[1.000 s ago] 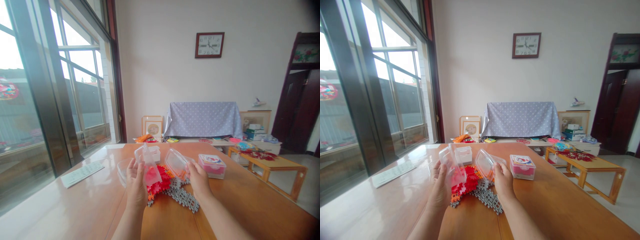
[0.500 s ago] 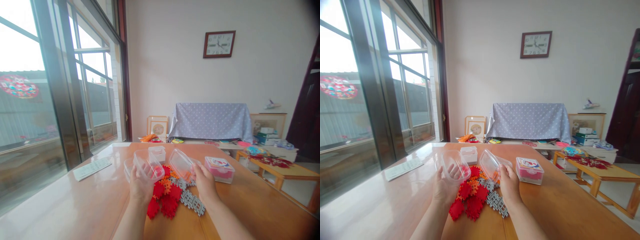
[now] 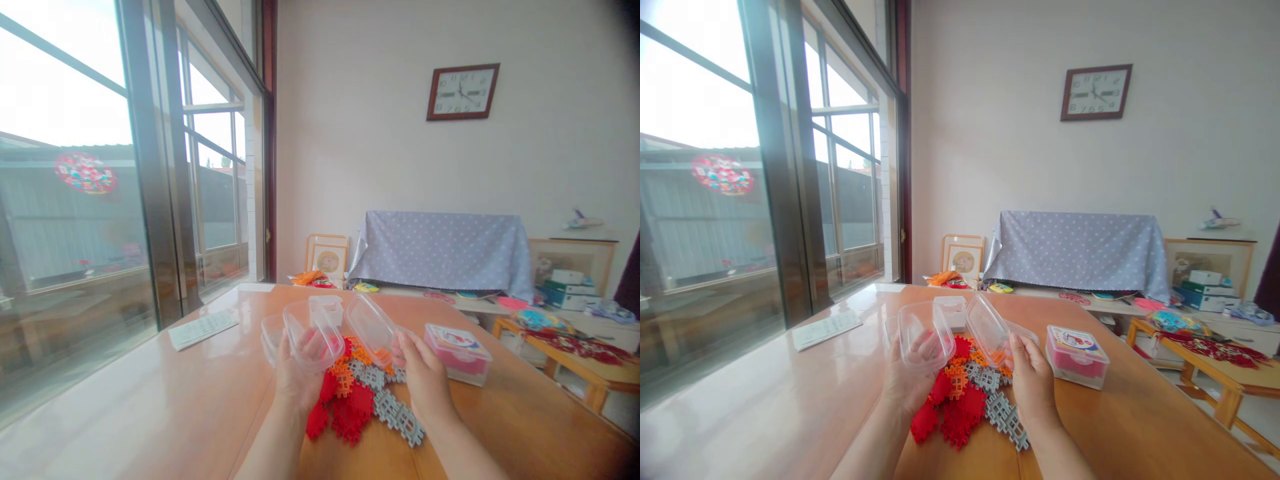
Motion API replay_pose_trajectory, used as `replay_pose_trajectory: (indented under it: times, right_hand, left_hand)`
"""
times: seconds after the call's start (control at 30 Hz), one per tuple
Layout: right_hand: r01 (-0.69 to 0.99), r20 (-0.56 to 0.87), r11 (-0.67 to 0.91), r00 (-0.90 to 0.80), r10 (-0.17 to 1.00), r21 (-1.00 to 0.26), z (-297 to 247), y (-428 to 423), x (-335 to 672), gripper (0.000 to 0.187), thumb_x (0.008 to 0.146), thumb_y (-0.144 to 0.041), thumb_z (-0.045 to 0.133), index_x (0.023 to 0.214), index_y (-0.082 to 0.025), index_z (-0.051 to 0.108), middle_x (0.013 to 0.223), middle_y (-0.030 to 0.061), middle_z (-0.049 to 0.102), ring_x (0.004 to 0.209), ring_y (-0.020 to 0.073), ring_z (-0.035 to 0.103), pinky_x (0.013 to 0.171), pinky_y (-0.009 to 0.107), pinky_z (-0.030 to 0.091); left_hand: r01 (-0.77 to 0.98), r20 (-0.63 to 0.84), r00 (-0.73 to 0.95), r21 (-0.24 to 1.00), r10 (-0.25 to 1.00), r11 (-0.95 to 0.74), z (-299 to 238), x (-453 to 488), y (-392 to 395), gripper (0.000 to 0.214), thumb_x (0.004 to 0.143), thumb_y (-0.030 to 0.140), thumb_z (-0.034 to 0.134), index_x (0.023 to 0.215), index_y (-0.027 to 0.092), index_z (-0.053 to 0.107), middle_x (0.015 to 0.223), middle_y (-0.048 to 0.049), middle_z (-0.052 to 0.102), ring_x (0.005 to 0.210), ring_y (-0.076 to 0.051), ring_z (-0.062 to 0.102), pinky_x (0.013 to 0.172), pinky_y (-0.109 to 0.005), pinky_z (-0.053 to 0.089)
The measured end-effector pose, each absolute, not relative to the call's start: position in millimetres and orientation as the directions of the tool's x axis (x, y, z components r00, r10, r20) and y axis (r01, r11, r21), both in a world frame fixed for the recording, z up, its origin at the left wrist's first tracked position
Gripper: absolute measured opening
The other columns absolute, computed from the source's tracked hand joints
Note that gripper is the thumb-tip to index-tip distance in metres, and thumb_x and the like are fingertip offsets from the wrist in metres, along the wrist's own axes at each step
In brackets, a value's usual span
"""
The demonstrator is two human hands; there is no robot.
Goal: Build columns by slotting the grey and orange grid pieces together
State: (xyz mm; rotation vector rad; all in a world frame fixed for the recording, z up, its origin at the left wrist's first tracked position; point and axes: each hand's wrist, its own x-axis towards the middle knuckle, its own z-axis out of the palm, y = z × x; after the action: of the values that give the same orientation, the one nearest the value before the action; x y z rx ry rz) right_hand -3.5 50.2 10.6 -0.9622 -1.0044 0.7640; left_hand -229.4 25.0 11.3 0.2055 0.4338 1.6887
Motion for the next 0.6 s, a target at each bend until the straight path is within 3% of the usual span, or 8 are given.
replay_pose_trajectory:
  times: [0.13, 0.3, 0.47, 0.6]
  right_hand:
    - [-0.058, 0.327, 0.355, 0.278, 0.903, -0.933, 8, 48, -4, 0.050, 0.082, -0.064, 0.067, 0.110, -0.023, 0.075, 0.112, 0.0078, 0.076, 0.107, 0.0305, 0.069, 0.086, 0.040, 0.056]
    - [0.257, 0.566, 0.512, 0.232, 0.791, -0.820, 8, 44, -2, 0.043, 0.088, -0.061, 0.061, 0.107, -0.026, 0.077, 0.116, 0.0081, 0.074, 0.111, 0.0298, 0.065, 0.101, 0.045, 0.048]
    - [0.447, 0.726, 0.613, 0.135, 0.674, -0.652, 10, 37, -2, 0.039, 0.092, -0.057, 0.057, 0.105, -0.027, 0.078, 0.110, 0.0102, 0.074, 0.104, 0.0290, 0.065, 0.097, 0.046, 0.048]
    - [0.390, 0.646, 0.578, 0.061, 0.761, -0.717, 2, 33, -11, 0.039, 0.093, -0.056, 0.056, 0.112, -0.029, 0.076, 0.113, 0.0080, 0.074, 0.084, 0.0256, 0.070, 0.083, 0.043, 0.054]
  left_hand:
    - [-0.927, -0.093, -0.142, 0.363, 0.986, -0.099, 13, -228, 23, 0.049, 0.089, 0.059, 0.059, 0.110, 0.015, 0.065, 0.111, -0.0163, 0.070, 0.092, -0.027, 0.072, 0.079, -0.045, 0.060]
    - [-0.938, -0.133, -0.155, 0.331, 0.979, -0.104, 13, -226, 24, 0.050, 0.089, 0.059, 0.059, 0.113, 0.015, 0.064, 0.115, -0.0182, 0.069, 0.100, -0.030, 0.071, 0.084, -0.048, 0.060]
    - [-0.932, -0.145, -0.208, 0.329, 0.967, -0.151, 14, -235, 24, 0.049, 0.089, 0.059, 0.058, 0.110, 0.015, 0.064, 0.110, -0.0160, 0.069, 0.092, -0.028, 0.071, 0.081, -0.048, 0.060]
    - [-0.925, -0.148, -0.240, 0.335, 0.959, -0.180, 15, -245, 25, 0.049, 0.089, 0.059, 0.060, 0.110, 0.015, 0.063, 0.109, -0.0152, 0.069, 0.089, -0.027, 0.072, 0.081, -0.046, 0.060]
